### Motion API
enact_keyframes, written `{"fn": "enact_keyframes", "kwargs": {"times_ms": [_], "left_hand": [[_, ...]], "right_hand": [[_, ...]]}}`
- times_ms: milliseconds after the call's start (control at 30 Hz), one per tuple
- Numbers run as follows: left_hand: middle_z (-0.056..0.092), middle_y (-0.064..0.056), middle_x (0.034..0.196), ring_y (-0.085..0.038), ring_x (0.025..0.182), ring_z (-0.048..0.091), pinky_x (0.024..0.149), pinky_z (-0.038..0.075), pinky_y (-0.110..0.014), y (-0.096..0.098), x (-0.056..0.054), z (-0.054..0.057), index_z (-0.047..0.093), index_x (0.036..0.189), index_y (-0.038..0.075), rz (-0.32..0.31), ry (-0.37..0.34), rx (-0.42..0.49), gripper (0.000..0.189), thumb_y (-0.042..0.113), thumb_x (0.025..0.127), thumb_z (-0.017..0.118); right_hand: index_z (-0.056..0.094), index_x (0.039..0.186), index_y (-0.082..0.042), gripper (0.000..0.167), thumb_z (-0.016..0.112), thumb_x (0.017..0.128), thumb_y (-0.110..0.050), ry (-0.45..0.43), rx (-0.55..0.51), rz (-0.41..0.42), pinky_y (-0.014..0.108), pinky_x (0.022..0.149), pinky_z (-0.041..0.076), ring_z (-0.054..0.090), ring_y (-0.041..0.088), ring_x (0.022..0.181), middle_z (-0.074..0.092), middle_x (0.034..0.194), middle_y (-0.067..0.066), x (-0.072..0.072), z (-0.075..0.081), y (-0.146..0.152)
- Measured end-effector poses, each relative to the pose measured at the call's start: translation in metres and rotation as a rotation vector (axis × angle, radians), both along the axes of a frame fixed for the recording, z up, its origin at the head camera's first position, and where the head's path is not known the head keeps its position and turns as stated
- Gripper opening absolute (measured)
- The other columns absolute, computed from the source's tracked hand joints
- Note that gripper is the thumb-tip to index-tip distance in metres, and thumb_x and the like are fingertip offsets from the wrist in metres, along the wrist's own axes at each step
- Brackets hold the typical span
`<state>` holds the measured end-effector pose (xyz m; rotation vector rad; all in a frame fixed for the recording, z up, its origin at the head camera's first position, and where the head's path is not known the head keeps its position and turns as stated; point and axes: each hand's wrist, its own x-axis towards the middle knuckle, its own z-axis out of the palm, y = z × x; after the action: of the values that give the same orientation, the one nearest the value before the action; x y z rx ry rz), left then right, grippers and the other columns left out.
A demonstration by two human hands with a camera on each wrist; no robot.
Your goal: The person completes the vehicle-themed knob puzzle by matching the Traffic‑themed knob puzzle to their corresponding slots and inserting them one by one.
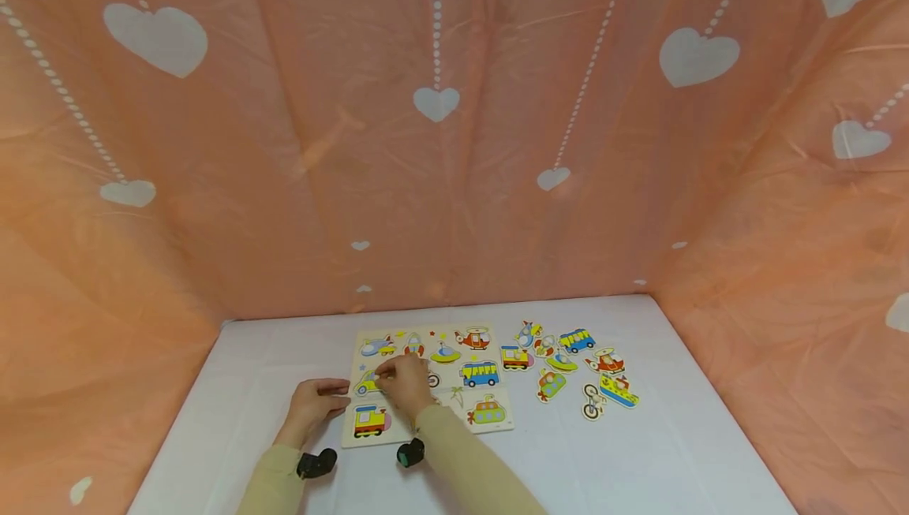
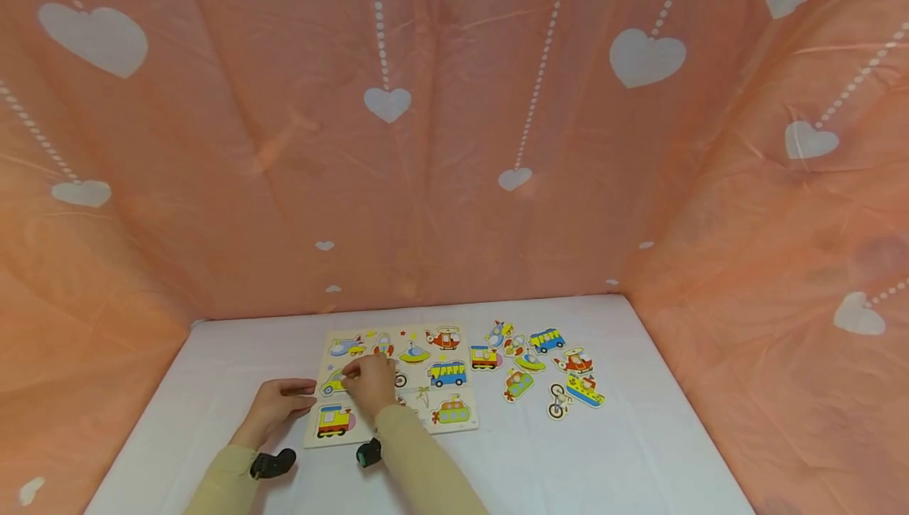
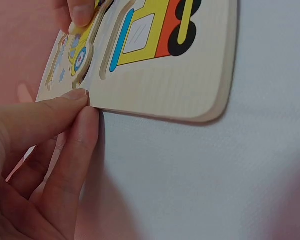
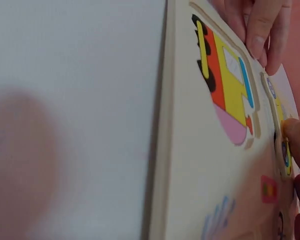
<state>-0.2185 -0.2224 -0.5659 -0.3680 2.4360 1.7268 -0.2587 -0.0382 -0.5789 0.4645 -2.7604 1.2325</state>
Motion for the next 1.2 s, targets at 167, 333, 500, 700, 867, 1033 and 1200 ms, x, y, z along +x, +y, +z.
{"fn": "enact_keyframes", "kwargs": {"times_ms": [167, 333, 500, 700, 867, 1033, 1200], "left_hand": [[0.066, -0.02, 0.1, -0.02, 0.08, 0.064, 0.067, 0.058, -0.031, 0.0, 0.0, 0.001, 0.062, 0.113, -0.012, 0.005, -0.002, -0.011, 0.033, -0.008, 0.081, 0.068], [0.066, -0.021, 0.101, -0.02, 0.081, 0.064, 0.068, 0.058, -0.032, 0.001, 0.0, 0.003, 0.062, 0.113, -0.013, -0.009, -0.002, -0.006, 0.033, -0.008, 0.081, 0.068], [0.065, -0.02, 0.101, -0.02, 0.08, 0.063, 0.067, 0.058, -0.031, 0.002, -0.001, 0.002, 0.062, 0.113, -0.012, -0.005, -0.01, 0.006, 0.033, -0.008, 0.081, 0.068], [0.066, -0.02, 0.099, -0.02, 0.079, 0.064, 0.067, 0.058, -0.032, -0.001, -0.001, 0.001, 0.061, 0.114, -0.013, -0.011, -0.018, -0.006, 0.033, -0.008, 0.082, 0.068], [0.066, -0.02, 0.099, -0.019, 0.08, 0.064, 0.068, 0.058, -0.032, -0.001, -0.002, -0.001, 0.06, 0.114, -0.014, -0.002, -0.03, -0.002, 0.034, -0.01, 0.081, 0.067], [0.065, -0.02, 0.1, -0.019, 0.08, 0.064, 0.068, 0.058, -0.032, -0.001, -0.002, -0.001, 0.06, 0.115, -0.014, -0.006, -0.033, -0.005, 0.034, -0.01, 0.082, 0.066], [0.064, -0.023, 0.102, -0.02, 0.081, 0.063, 0.069, 0.058, -0.033, 0.0, -0.003, 0.001, 0.059, 0.115, -0.015, -0.013, -0.031, -0.002, 0.035, -0.01, 0.081, 0.066]], "right_hand": [[0.077, 0.085, -0.021, 0.006, 0.078, 0.079, -0.02, 0.023, 0.018, -0.042, 0.032, 0.082, 0.037, 0.054, 0.007, 0.084, 0.06, 0.071, -0.023, 0.004, 0.001, -0.005], [0.077, 0.085, -0.022, 0.006, 0.078, 0.08, -0.02, 0.058, 0.04, -0.099, 0.032, 0.082, 0.037, 0.051, 0.008, 0.084, 0.057, 0.07, -0.022, 0.006, -0.002, -0.007], [0.076, 0.086, -0.02, 0.006, 0.077, 0.08, -0.019, 0.065, 0.001, -0.091, 0.034, 0.083, 0.036, 0.051, 0.008, 0.083, 0.059, 0.072, -0.021, 0.007, -0.003, -0.004], [0.075, 0.094, -0.014, 0.011, 0.075, 0.082, -0.013, -0.037, -0.134, 0.016, 0.03, 0.086, 0.039, 0.055, 0.005, 0.082, 0.065, 0.079, -0.017, 0.005, -0.002, 0.007], [0.072, 0.102, -0.008, 0.017, 0.072, 0.085, -0.008, -0.167, -0.312, 0.091, 0.022, 0.064, 0.052, 0.058, 0.005, 0.065, 0.067, 0.089, -0.008, 0.004, 0.002, 0.024], [0.068, 0.111, -0.005, 0.024, 0.07, 0.088, -0.009, -0.209, -0.403, 0.132, 0.025, 0.071, 0.052, 0.061, 0.012, 0.084, 0.066, 0.105, 0.001, 0.005, 0.012, 0.046], [0.065, 0.118, -0.003, 0.032, 0.07, 0.087, -0.01, -0.26, -0.505, 0.157, 0.027, 0.078, 0.054, 0.062, 0.021, 0.095, 0.064, 0.111, 0.007, 0.003, 0.022, 0.074]]}}
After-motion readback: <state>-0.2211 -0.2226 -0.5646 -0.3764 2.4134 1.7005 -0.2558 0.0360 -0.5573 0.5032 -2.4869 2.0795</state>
